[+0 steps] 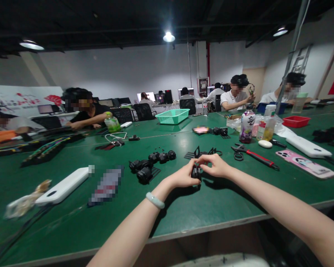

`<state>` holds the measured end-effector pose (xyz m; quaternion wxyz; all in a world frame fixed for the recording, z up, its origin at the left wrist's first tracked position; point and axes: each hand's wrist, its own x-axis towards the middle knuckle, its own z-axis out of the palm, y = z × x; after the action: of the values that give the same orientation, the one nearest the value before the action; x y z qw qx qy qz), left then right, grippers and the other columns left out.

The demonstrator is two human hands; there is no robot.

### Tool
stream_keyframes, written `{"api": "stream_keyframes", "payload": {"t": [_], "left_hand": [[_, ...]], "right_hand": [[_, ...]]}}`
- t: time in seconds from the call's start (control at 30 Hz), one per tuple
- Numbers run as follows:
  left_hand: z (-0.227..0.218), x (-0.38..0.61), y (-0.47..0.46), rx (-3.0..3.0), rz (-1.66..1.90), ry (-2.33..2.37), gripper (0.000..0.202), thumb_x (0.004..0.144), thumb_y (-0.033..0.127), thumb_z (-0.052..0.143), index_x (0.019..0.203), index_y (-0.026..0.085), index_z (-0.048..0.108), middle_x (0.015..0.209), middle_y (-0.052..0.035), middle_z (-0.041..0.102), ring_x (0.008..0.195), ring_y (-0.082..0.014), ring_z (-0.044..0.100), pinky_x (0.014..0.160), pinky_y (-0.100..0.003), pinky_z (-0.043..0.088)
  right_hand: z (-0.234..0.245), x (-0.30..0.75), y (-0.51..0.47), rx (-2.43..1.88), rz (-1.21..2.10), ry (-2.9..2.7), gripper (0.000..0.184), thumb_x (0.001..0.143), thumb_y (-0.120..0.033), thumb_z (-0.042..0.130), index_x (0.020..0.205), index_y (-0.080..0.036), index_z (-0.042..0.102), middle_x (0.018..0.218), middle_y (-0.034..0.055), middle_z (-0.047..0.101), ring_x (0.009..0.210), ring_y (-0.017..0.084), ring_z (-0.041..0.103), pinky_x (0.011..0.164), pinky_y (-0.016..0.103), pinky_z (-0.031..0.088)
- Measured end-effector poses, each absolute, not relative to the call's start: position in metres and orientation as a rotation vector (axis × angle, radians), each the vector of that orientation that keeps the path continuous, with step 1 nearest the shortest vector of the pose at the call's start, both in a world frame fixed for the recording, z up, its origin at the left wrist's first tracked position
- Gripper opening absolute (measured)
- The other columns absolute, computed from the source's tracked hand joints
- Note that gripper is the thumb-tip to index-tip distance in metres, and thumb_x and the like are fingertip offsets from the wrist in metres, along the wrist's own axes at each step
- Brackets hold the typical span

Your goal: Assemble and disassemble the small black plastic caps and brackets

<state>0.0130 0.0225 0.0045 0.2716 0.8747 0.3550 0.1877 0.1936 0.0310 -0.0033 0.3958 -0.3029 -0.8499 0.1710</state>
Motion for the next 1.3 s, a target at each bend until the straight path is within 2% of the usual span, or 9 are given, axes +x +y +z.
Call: {"api": "stream_keyframes", "payload": {"t": [0.1,0.3,0.63,0.83,1.3], "left_hand": [[0.0043,0.0128,0.0228,2.347,0.497,0.965,0.067,0.057,0.018,0.057,0.117,0.016,0.029,0.102,-0.0040,0.048,0.092,-0.0189,0.047,0.082,-0.031,0.038],[0.0041,0.0122,0.0228,2.351,0.489,0.963,0.068,0.058,0.019,0.058,0.118,0.016,0.028,0.102,-0.0050,0.048,0.092,-0.0194,0.047,0.082,-0.032,0.038],[0.0071,0.0137,0.0196,2.339,0.499,0.937,0.065,0.057,0.016,0.057,0.116,0.017,0.029,0.104,-0.0044,0.048,0.092,-0.0186,0.048,0.081,-0.031,0.039],[0.0074,0.0139,0.0183,2.331,0.505,0.921,0.063,0.058,0.015,0.055,0.115,0.017,0.030,0.104,-0.0039,0.046,0.090,-0.0175,0.048,0.078,-0.029,0.040],[0.0071,0.0137,0.0195,2.366,0.472,0.932,0.065,0.058,0.019,0.059,0.116,0.018,0.029,0.105,-0.0040,0.046,0.093,-0.0188,0.047,0.082,-0.031,0.038]], "right_hand": [[-0.0043,0.1940,0.0315,-0.783,0.458,-2.174,0.029,0.066,-0.011,0.048,0.092,-0.017,0.059,0.076,0.0011,0.064,0.066,0.011,0.056,0.060,0.020,0.040],[-0.0067,0.1942,0.0307,-0.806,0.499,-2.232,0.028,0.068,-0.016,0.049,0.095,-0.017,0.056,0.075,0.0015,0.063,0.065,0.011,0.056,0.060,0.021,0.041],[-0.0070,0.1947,0.0305,-0.802,0.477,-2.280,0.011,0.069,-0.019,0.052,0.078,-0.015,0.055,0.070,0.0014,0.061,0.062,0.011,0.055,0.057,0.021,0.040],[-0.0073,0.1960,0.0310,-0.788,0.554,-2.297,0.019,0.069,-0.028,0.057,0.082,-0.015,0.057,0.070,0.0022,0.061,0.061,0.012,0.055,0.056,0.021,0.040],[-0.0083,0.1993,0.0358,-0.853,0.482,-2.330,0.029,0.059,-0.031,0.065,0.081,-0.014,0.059,0.078,0.0043,0.059,0.067,0.013,0.053,0.058,0.023,0.040]]}}
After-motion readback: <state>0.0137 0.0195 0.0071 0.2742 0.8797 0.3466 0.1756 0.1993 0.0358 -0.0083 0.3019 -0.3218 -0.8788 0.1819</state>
